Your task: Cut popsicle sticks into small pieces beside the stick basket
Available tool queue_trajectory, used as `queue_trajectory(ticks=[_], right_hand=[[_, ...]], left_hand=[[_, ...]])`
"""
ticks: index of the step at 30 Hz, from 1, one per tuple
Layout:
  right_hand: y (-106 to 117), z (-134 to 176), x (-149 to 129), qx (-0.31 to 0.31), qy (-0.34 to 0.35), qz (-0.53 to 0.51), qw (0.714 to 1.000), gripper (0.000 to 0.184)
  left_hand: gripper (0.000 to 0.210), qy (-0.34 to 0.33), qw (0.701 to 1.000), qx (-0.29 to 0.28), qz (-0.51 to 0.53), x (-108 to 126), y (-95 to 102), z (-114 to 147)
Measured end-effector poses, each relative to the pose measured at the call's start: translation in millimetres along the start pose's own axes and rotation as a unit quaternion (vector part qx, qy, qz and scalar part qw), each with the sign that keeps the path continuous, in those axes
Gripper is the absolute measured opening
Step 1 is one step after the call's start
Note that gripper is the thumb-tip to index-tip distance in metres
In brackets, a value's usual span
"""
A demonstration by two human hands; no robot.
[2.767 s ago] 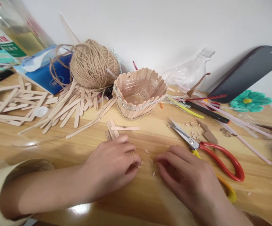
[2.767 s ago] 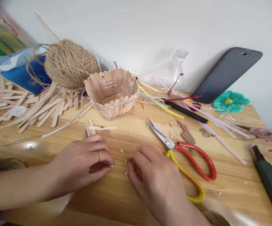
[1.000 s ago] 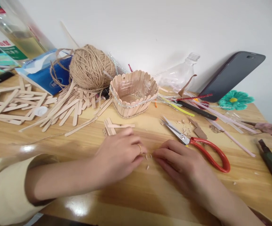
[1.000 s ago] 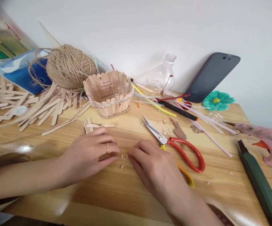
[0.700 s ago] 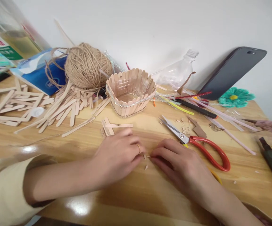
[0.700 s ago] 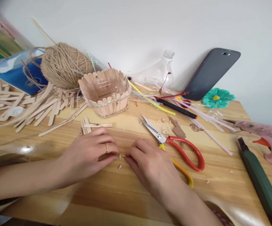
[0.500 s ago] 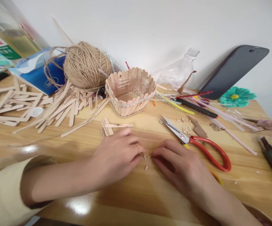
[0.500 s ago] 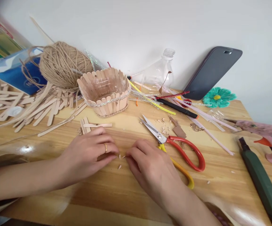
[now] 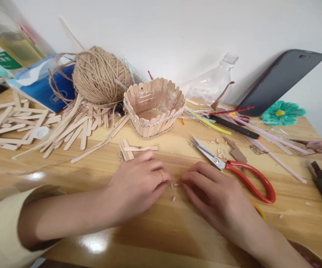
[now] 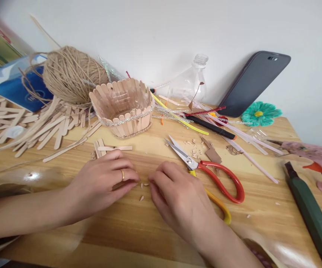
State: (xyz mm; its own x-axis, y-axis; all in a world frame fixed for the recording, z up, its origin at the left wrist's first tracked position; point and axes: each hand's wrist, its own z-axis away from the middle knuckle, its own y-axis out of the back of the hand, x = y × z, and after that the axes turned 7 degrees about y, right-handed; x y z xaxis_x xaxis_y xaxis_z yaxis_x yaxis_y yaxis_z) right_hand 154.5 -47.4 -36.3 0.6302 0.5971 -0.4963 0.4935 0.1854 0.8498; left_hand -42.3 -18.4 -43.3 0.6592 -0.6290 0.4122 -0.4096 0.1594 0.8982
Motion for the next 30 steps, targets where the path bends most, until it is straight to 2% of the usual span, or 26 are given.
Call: queue_trajectory(ticks=[10,17,22,30], right_hand=[[-9.4,2.0,-1.4,-0.007,-0.009,0.019,1.000,0.015],[-8.5,2.7,-2.8,0.011,-0.002,0.043,0.999,0.015],[-11.7,1.9,-5.2,0.003,0.011,0.056,0.998,0.015],[-9.4,-0.9,-6.1,0.012,-0.009,0.058,0.998,0.018]], left_hand=[[0.020,0.010,1.000,-0.008,-0.007,1.5,1.1,2.2],[0.020,0.011,1.000,-0.011,-0.012,0.7,-0.5,1.9],[0.020,0.010,1.000,-0.016,-0.015,1.1,-0.3,1.7],[0.020,0.008,1.000,-0.007,-0.006,1.2,0.7,2.2]])
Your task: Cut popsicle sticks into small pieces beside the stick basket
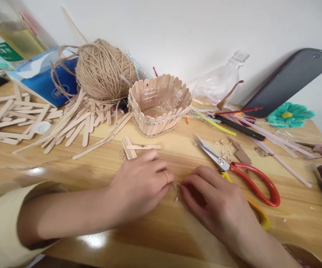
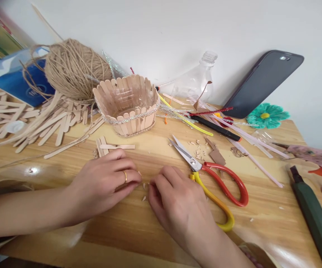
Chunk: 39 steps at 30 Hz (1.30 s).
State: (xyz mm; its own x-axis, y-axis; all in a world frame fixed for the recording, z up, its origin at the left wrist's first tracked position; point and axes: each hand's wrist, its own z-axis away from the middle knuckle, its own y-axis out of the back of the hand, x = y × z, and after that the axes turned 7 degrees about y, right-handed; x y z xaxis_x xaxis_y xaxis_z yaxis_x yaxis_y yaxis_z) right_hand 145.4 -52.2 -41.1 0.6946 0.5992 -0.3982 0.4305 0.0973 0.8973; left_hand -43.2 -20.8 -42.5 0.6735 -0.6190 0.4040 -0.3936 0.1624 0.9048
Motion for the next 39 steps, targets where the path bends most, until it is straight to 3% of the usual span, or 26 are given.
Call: queue_trajectory(ticks=[11,39], right_hand=[[2.9,6.3,8.9,0.013,0.037,-0.042,0.998,0.015],[-8.2,5.9,7.8,0.015,-0.013,-0.098,0.995,0.013]], left_hand=[[0.019,-0.003,1.000,0.016,0.002,-0.4,-0.2,0.5],[0.023,0.003,1.000,0.010,-0.006,3.8,-5.3,-1.4]])
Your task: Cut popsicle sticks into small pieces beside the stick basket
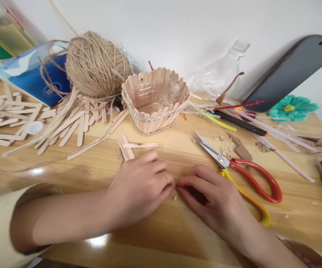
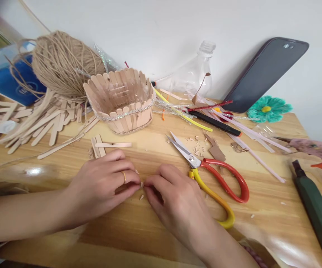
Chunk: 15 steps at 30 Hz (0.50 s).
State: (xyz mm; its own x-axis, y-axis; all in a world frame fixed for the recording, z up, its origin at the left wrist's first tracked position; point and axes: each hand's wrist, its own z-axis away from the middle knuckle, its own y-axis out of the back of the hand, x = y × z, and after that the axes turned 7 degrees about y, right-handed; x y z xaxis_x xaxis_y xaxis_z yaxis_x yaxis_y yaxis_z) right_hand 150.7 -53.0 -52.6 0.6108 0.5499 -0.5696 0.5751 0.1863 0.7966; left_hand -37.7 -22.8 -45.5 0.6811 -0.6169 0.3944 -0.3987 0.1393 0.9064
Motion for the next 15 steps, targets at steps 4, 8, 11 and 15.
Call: queue_trajectory(ticks=[4,8,11,15], right_hand=[[-0.8,-0.5,0.2,0.000,0.000,-0.001,1.000,0.014],[0.2,-0.4,-0.7,0.001,-0.007,-0.007,1.000,0.014],[3.5,-0.8,-2.0,0.001,-0.020,-0.026,0.999,0.015],[7.9,-2.3,-2.8,0.001,-0.041,-0.066,0.997,0.015]], left_hand=[[0.023,0.003,1.000,-0.001,0.004,0.5,-1.4,-0.3],[0.022,0.003,1.000,0.000,0.009,0.1,-1.8,0.1],[0.024,0.003,0.999,0.015,0.031,-1.4,0.9,0.0],[0.021,0.004,0.998,0.035,0.058,-5.7,7.5,-1.4]])
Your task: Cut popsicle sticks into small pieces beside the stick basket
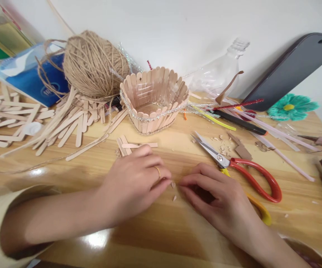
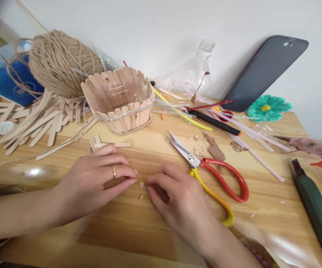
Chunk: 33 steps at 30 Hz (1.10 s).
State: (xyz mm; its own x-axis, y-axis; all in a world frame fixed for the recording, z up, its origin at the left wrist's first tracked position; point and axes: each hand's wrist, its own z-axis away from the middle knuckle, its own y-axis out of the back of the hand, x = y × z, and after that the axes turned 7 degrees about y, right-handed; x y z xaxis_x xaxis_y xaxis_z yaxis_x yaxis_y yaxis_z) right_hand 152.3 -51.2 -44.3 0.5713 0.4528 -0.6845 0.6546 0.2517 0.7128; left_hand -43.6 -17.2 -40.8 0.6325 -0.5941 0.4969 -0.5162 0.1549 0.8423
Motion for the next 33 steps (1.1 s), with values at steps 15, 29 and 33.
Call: queue_trajectory(ticks=[15,29,33], right_hand=[[22.6,-1.7,-0.9,0.088,0.018,0.068,0.994,0.014],[19.0,0.4,0.3,0.105,0.040,0.094,0.989,0.015],[15.5,2.3,0.3,0.084,0.027,0.082,0.993,0.016]], left_hand=[[0.022,-0.011,0.999,-0.031,-0.036,-16.5,14.6,-4.1],[0.021,0.010,0.988,-0.122,-0.097,-5.4,8.1,-16.1],[0.019,0.004,0.987,-0.147,-0.060,-7.8,10.7,-16.8]])
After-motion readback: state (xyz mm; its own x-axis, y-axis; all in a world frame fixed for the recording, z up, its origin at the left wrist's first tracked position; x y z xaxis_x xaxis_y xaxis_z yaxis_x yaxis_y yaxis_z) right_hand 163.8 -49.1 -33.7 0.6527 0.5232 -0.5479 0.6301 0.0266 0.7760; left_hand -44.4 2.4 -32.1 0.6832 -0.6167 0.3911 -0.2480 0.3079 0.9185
